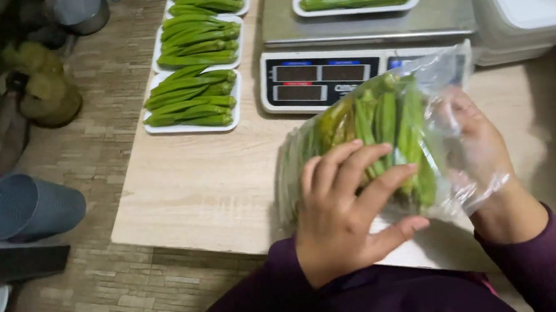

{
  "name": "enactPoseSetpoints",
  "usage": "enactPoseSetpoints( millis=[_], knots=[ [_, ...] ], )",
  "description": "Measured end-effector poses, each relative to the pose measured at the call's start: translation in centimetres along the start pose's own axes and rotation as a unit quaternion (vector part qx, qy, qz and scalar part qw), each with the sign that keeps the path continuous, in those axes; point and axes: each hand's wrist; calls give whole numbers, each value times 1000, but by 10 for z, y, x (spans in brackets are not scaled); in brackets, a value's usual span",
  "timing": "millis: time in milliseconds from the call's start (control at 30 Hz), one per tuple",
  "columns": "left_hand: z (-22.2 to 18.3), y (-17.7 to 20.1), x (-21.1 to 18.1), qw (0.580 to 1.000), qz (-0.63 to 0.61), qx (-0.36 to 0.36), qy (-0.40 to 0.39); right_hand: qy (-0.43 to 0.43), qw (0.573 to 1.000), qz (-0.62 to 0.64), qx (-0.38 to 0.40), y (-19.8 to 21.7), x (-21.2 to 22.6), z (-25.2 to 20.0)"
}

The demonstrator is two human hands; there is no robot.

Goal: Weighing and packaging okra pods into plastic bags using a digital scale.

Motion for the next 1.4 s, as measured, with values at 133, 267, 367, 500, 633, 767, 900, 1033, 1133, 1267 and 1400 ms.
enactPoseSetpoints(
  millis=[133,267,367,500,633,767,900,1033,1133,1267,1400],
  knots=[
    [35,-6,-12,999,7,-33,-31,12,998,-47,-50,21,-6,-6],
    [74,-2,-22,999,-20,50,-8,24,998,-53,-29,22,2,-5],
    [86,-10,-17,985,140,96,4,70,995,-76,6,17,6,-3],
    [86,-12,-1,951,253,162,66,28,1000,6,-1,5,13,-5],
    [90,10,2,943,102,248,195,44,998,-4,40,-3,19,-6],
    [86,44,5,928,100,308,184,67,993,-13,97,-16,27,-8],
    [83,75,-2,942,70,268,192,99,987,-64,110,-32,32,-8],
    [83,78,-8,870,213,323,306,144,978,-129,81,-56,38,-8],
    [76,75,2,897,154,282,305,169,971,-156,71,-68,41,-6],
    [69,84,16,897,55,264,349,234,938,-246,71,-59,46,-4],
    [55,86,40,923,-154,195,293,363,831,-398,140,-46,48,-6]
  ],
)
Point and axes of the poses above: each hand's wrist, its own z-axis towards the middle knuckle, its own y-axis out of the back of the hand, x = y × z, and after that the axes turned 13 degrees about -z, right-handed
